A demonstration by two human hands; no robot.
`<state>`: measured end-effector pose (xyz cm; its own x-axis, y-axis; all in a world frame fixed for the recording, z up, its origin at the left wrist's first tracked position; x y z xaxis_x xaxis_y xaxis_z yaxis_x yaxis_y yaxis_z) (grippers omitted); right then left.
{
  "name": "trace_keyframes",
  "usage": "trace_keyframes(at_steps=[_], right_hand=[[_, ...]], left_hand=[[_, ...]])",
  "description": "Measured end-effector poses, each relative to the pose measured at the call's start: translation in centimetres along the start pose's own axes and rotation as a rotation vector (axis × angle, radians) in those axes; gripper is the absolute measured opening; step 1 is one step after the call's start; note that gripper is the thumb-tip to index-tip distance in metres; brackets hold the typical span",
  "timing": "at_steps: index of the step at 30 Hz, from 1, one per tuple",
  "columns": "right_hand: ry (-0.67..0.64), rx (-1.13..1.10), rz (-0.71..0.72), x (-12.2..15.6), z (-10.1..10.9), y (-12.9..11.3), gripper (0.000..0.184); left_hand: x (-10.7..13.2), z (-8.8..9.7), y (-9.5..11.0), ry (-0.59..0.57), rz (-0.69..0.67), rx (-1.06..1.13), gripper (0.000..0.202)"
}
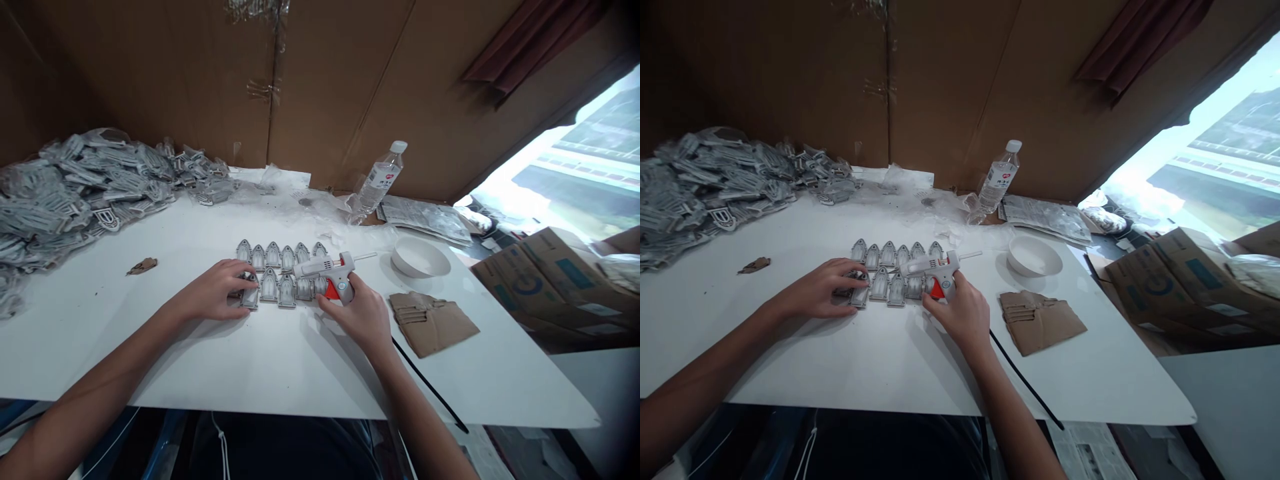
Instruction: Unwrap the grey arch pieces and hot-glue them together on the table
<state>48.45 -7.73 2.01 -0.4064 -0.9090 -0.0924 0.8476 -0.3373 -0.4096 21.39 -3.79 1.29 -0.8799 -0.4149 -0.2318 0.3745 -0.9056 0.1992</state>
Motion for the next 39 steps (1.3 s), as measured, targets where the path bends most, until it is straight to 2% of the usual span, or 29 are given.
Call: trace_keyframes(at_steps=[11, 20, 28, 33, 39], right_hand=[[0.002, -0.022, 0.009, -0.1, -0.1, 0.0, 0.037], [0.008, -0.042, 0.028, -0.2, -0.5, 0.4, 0.040], [-0.002, -0.044, 0.018, -0.2, -0.5, 0.3, 0.039], [-0.001, -0.035, 0.022, -0.2, -0.5, 0.2, 0.039], [-0.007, -0.037, 0.020, -0.2, -0.5, 0.2, 0.038]], left_hand=[[0.0, -0.1, -0.5, 0.090, -0.066, 0.062, 0.023], [0.1, -0.7, -1.2, 0.110, 0.037, 0.045, 0.025], [0.1, -1.1, -1.0, 0.073, 0.138, 0.030, 0.040], [0.0, -1.5, -0.6, 0.078, 0.144, 0.021, 0.044], [0.1, -1.5, -1.1, 0.097, 0.161, 0.005, 0.043]])
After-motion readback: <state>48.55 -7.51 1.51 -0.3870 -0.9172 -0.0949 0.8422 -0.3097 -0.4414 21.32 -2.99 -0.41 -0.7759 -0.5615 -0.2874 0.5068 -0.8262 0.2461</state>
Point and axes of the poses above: each hand's wrist, its own x-axis away from the middle knuckle, its own z-axis out of the back of the hand, y = z × x, the point moved 4 cm from there along -x, towards the middle knuckle, and after that the axes turned 15 degrees about -z, right-handed, at the moved point
